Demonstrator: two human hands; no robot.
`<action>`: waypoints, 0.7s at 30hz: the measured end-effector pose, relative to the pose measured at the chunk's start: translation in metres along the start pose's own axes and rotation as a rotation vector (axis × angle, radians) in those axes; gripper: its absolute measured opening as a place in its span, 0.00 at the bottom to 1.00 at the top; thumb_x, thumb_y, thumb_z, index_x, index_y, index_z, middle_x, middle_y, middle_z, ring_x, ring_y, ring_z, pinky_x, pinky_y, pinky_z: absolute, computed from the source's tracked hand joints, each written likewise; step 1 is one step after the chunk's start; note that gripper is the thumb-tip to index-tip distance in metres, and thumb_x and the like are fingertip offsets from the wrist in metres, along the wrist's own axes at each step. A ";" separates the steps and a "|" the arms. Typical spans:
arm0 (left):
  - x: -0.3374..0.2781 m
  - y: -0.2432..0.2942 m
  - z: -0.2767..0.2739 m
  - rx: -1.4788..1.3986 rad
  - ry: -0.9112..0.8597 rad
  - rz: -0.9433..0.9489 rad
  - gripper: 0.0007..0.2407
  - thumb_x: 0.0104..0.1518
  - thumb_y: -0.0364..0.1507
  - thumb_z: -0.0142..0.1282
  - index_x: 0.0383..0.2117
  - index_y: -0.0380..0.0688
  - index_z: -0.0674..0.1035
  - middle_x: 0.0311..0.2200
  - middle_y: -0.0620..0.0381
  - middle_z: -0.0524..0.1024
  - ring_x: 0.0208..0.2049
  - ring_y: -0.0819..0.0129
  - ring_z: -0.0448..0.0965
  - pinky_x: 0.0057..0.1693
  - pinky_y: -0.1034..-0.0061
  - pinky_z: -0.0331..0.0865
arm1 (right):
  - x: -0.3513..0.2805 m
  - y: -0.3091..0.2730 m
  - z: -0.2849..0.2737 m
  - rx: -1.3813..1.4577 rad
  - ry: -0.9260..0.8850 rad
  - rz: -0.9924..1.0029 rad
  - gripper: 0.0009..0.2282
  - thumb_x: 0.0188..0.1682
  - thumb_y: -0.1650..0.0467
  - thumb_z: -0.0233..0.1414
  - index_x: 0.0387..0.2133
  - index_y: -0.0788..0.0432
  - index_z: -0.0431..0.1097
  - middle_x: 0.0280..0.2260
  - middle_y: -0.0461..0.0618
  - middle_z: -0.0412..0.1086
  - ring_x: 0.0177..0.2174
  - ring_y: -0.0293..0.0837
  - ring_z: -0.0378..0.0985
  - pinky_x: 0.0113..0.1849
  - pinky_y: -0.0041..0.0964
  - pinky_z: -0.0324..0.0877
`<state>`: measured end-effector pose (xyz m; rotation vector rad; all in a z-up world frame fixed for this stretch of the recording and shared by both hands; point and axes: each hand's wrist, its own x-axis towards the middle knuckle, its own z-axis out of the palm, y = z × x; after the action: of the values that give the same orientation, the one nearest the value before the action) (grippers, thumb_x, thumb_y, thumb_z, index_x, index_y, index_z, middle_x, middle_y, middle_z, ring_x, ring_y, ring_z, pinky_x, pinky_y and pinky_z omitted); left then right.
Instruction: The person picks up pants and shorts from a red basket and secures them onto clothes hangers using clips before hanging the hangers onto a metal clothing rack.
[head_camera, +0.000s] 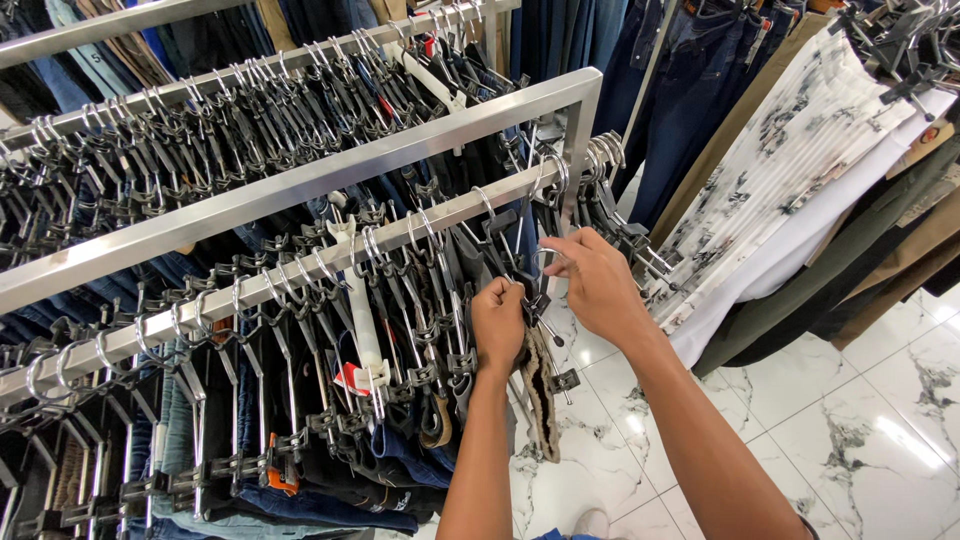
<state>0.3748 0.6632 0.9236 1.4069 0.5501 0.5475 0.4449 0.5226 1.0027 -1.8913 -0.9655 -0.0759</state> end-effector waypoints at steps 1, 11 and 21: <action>0.001 -0.003 0.000 0.001 0.002 0.001 0.09 0.52 0.25 0.52 0.13 0.45 0.71 0.12 0.70 0.60 0.20 0.76 0.58 0.31 0.81 0.54 | 0.001 -0.004 0.001 0.001 -0.001 -0.001 0.19 0.54 0.82 0.39 0.53 0.60 0.75 0.39 0.55 0.70 0.38 0.51 0.83 0.42 0.39 0.82; 0.009 -0.028 -0.003 -0.053 0.051 0.091 0.10 0.52 0.25 0.54 0.13 0.46 0.71 0.12 0.68 0.60 0.20 0.77 0.57 0.31 0.81 0.52 | -0.008 -0.032 0.003 -0.080 -0.023 0.149 0.17 0.58 0.76 0.41 0.59 0.67 0.66 0.36 0.56 0.64 0.31 0.50 0.78 0.33 0.46 0.76; 0.008 -0.035 -0.002 -0.046 0.084 0.119 0.08 0.51 0.25 0.55 0.15 0.46 0.74 0.12 0.68 0.59 0.20 0.76 0.58 0.30 0.81 0.53 | -0.012 -0.004 -0.001 -0.233 0.035 0.105 0.08 0.58 0.69 0.52 0.38 0.55 0.80 0.27 0.54 0.67 0.20 0.52 0.71 0.25 0.38 0.67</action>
<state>0.3800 0.6669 0.8883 1.3842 0.5197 0.7130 0.4342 0.5155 1.0007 -2.1441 -0.8613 -0.1651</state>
